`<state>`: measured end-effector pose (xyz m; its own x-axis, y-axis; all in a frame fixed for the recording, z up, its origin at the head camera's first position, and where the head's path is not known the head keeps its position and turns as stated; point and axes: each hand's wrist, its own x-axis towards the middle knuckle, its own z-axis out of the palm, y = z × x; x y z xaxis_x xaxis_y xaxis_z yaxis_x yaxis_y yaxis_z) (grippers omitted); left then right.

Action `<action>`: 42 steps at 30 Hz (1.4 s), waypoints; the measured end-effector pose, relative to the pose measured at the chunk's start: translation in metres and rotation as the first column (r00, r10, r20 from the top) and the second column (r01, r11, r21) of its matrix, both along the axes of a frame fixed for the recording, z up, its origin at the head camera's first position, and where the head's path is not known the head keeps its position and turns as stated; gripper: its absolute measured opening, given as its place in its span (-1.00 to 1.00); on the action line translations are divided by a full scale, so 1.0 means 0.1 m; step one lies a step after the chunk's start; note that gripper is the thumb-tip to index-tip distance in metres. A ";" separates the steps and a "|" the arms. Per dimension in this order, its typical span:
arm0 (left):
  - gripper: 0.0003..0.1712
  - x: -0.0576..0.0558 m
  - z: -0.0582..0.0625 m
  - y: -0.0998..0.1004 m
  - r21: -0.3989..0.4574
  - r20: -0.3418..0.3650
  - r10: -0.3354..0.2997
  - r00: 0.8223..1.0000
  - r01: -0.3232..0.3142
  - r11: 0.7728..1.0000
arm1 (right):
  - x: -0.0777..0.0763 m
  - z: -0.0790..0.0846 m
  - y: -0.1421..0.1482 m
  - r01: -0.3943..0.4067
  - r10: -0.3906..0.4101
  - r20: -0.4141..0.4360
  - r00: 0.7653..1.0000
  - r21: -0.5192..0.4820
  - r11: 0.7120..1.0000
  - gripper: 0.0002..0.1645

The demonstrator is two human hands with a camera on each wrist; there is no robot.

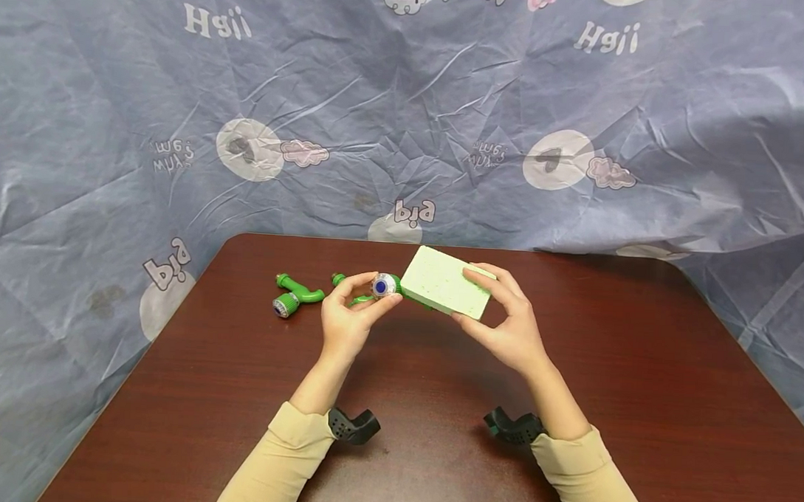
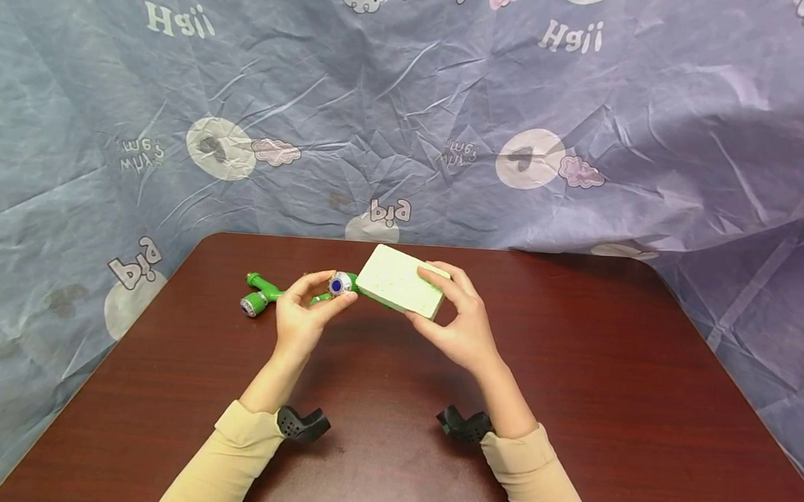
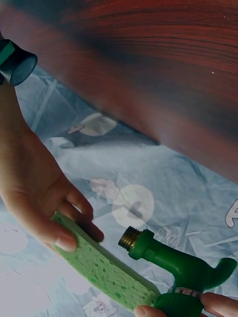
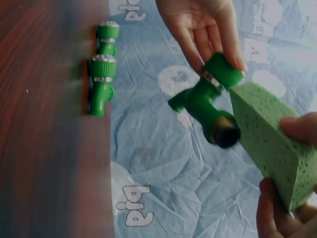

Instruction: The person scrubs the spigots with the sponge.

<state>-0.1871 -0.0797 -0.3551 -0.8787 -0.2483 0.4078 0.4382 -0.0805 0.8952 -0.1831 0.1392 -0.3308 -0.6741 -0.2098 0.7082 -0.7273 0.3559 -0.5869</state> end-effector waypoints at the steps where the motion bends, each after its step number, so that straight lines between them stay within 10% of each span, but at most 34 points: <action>1: -0.54 0.00 0.00 0.00 -0.011 0.006 0.000 1.000 0.000 1.000 | 0.00 0.00 -0.01 -0.011 0.011 0.006 1.000 0.003 1.000 -0.34; 22: -0.58 -0.15 -0.23 -0.03 0.056 0.100 0.083 0.992 -0.089 0.994 | 0.02 0.01 -0.08 0.048 -0.054 -0.100 0.994 -0.066 0.997 -0.34; 42: -0.55 -0.18 -0.22 -0.05 0.215 0.016 -0.009 1.000 0.006 0.977 | -0.04 0.00 0.05 0.173 -0.164 0.082 0.983 -0.121 0.978 -0.34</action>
<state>-0.2050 -0.0851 -0.3773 -0.8873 -0.3218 0.3305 0.4216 -0.2750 0.8641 -0.1866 0.1437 -0.3310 -0.7415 -0.0005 0.6709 -0.6184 0.3886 -0.6831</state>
